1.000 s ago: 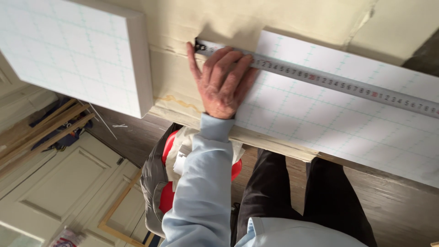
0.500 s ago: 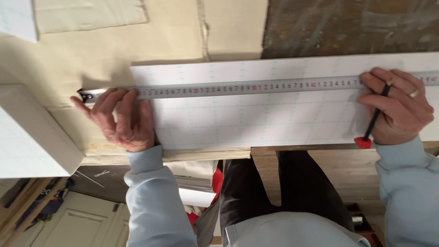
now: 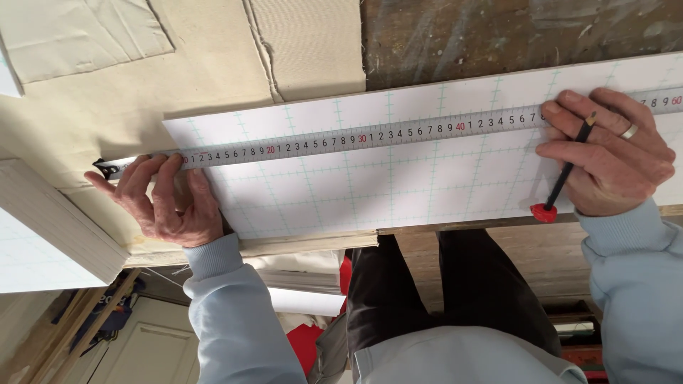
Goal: Measure a piece of mat board with a tape measure and mark specific points with a pencil.
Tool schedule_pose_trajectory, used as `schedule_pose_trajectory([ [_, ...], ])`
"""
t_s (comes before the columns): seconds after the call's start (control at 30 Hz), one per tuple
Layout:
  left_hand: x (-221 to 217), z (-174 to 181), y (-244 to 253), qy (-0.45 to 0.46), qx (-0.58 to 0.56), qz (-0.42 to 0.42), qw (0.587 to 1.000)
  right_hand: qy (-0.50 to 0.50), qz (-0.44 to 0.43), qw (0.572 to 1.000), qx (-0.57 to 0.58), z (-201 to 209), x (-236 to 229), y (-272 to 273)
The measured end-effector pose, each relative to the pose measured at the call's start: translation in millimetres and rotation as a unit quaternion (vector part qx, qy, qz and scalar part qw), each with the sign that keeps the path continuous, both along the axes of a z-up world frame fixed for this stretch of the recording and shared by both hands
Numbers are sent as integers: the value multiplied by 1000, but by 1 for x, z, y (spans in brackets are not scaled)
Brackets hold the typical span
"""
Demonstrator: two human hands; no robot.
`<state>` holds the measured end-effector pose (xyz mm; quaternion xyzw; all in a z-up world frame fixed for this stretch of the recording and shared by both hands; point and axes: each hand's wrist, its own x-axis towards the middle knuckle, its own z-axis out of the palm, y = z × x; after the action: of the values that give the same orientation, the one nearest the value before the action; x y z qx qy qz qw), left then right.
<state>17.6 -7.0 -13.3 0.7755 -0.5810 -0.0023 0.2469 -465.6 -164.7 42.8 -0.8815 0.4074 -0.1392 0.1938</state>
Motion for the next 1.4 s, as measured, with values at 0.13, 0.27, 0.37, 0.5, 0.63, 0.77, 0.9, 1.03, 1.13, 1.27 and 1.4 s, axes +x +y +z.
schedule_pose_trajectory([
  [0.13,0,0,-1,-1,2,-2,1000,1,5,1000,2,-1,0,-1],
  [0.27,1,0,0,-8,4,-2,1000,13,31,999,-22,-1,0,-4],
  [0.37,-1,1,-1,-5,6,-1,1000,13,13,1000,7,-4,-8,2],
  [0.5,0,1,0,-4,7,0,1000,23,20,1000,6,-4,-7,0],
  [0.63,0,0,0,-3,3,1,1000,32,24,999,6,-3,-8,1],
  [0.77,0,0,0,-2,5,1,1000,30,23,999,18,-1,-8,0],
  [0.9,0,-1,-1,-1,1,3,1000,24,11,999,36,-2,-11,1],
  [1.03,2,-4,2,-1,-5,2,1000,21,19,999,25,3,-5,-3],
  [1.13,2,-3,1,-3,-3,3,1000,28,24,999,20,2,-7,-3],
  [1.27,0,-1,-1,-2,-8,3,1000,34,33,999,12,4,-3,-6],
  [1.4,0,-1,-1,-1,-5,0,1000,29,23,999,20,4,-3,-5],
])
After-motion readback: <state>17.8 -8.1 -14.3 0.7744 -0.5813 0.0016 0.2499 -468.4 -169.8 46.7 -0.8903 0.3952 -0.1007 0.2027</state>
